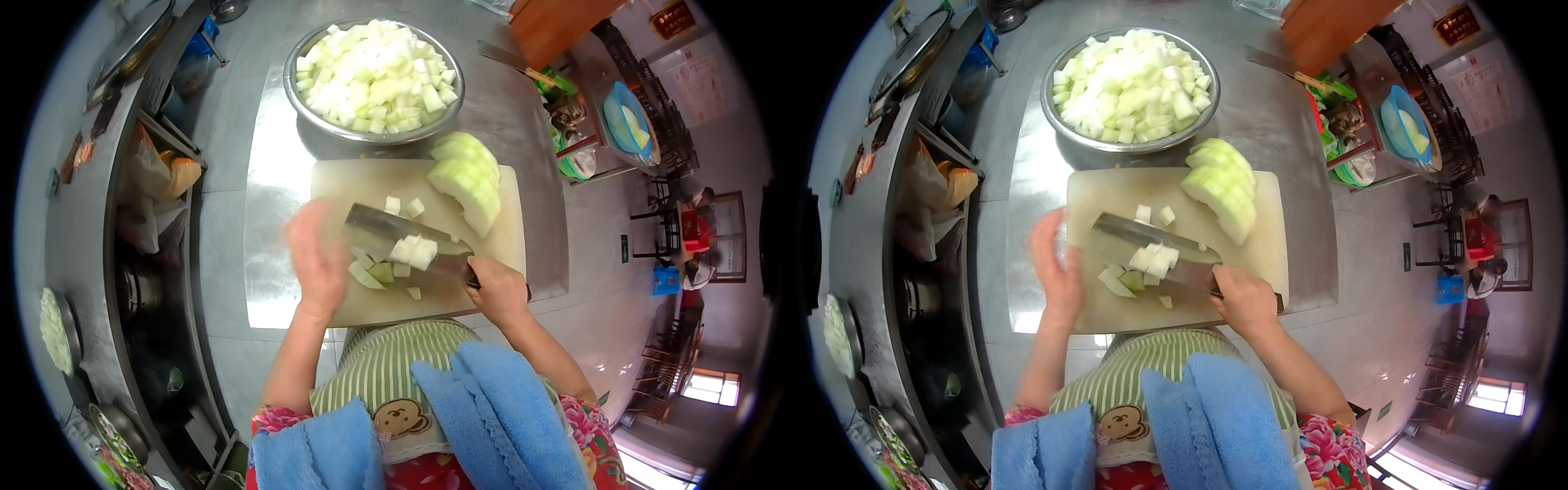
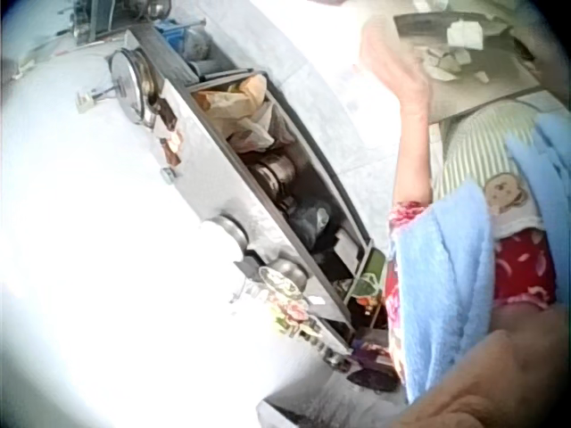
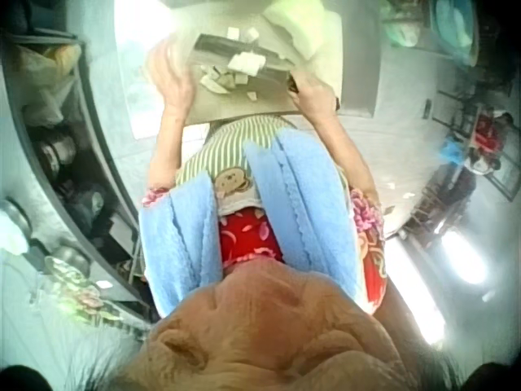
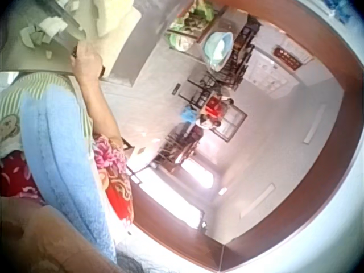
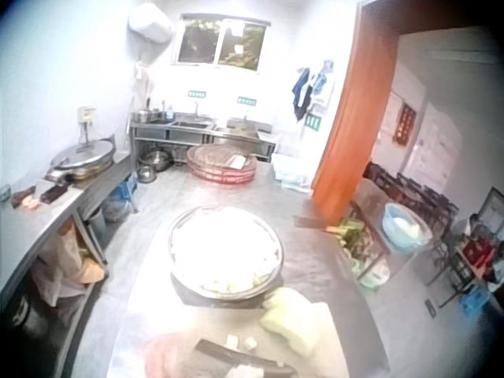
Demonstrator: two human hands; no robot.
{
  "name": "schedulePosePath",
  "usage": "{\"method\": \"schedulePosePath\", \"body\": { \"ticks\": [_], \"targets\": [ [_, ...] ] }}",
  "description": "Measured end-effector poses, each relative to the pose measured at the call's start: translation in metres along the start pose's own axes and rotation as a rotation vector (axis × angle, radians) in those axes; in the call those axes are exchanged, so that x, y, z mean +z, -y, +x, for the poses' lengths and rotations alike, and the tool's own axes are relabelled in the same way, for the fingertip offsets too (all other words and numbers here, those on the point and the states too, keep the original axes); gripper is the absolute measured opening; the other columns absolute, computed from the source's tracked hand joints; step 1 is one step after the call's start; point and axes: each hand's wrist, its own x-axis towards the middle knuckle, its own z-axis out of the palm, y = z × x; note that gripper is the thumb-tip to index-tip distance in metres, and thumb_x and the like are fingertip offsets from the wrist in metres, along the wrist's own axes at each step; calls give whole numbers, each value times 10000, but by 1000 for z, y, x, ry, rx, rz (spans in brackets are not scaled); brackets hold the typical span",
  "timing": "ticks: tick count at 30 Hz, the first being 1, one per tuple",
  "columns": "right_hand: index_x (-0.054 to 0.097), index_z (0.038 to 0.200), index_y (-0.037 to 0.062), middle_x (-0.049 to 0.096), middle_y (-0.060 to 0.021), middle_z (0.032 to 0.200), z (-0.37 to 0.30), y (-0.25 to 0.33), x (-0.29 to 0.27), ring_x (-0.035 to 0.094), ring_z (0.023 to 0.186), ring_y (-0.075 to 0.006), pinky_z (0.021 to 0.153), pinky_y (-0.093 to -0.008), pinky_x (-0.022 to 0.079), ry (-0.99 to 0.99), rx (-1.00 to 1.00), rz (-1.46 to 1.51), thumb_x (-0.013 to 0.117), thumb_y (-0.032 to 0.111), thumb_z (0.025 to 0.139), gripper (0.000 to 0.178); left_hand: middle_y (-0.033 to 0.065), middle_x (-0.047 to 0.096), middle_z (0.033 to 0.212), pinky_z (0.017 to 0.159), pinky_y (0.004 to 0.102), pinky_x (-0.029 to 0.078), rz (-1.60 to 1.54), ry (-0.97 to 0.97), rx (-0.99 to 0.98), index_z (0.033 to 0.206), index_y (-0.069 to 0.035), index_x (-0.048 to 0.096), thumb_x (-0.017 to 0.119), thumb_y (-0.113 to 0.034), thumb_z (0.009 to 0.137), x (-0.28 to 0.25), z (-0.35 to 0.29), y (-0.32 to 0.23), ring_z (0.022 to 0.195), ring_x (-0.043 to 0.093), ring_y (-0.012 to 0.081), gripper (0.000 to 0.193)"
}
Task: The person chops a melon into small cubes on a cutting board using a cleaver and places the pieces into a large metal bowl.
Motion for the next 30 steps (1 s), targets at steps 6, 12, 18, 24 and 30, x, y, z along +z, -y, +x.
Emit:
{"method": "schedulePosePath", "body": {
  "ticks": [6, 12, 18, 24, 30],
  "targets": [
    [556, 812, 87, 510, -54, 666, -1, -13, 3, 550, 589, -235, 517, -357, 443, -30, -258, -177, 605, 131, 726, 108, 78, 417, 1460, 1145, 525, 216, 114, 995, 497, 1351, -150, 514, 456, -293, 979, 65, 20, -34, 1396, 298, 328, 402],
    [586, 855, 75, 482, -24, 654, -13, -28, -6, 534, 577, -196, 510, -312, 422, -101, -338, -149, 604, 125, 720, 145, 47, 392, 1492, 1158, 568, 147, 267, 1105, 401, 1364, -156, 508, 432, -307, 986, 85, 41, 0, 1428, 239, 320, 415],
    [601, 872, 105, 524, -40, 646, -29, -51, -21, 570, 575, -210, 509, -347, 449, -61, -221, -5, 657, 114, 707, 174, 111, 438, 1455, 1157, 467, 221, 119, 811, 107, 1384, -113, 488, 449, -297, 981, 71, 60, 36, 1388, 316, 339, 445],
    [611, 804, 73, 562, -46, 636, -55, -32, -10, 561, 542, -142, 502, -305, 459, 58, 464, 506, 670, 89, 776, 66, 215, 448, 1414, 1136, 385, 259, -197, 468, -154, 1380, 33, 441, 309, -343, 1027, 55, 28, 73, 1343, 385, 343, 532],
    [567, 804, 20, 527, -15, 598, -98, 14, 21, 476, 478, -80, 442, -255, 393, 31, 1156, 1230, 623, 115, 871, 129, 235, 423, 1426, 1129, 405, 266, -215, 483, -99, 1390, 33, 420, 290, -380, 1015, 52, -13, 68, 1340, 377, 374, 573]
  ]
}}
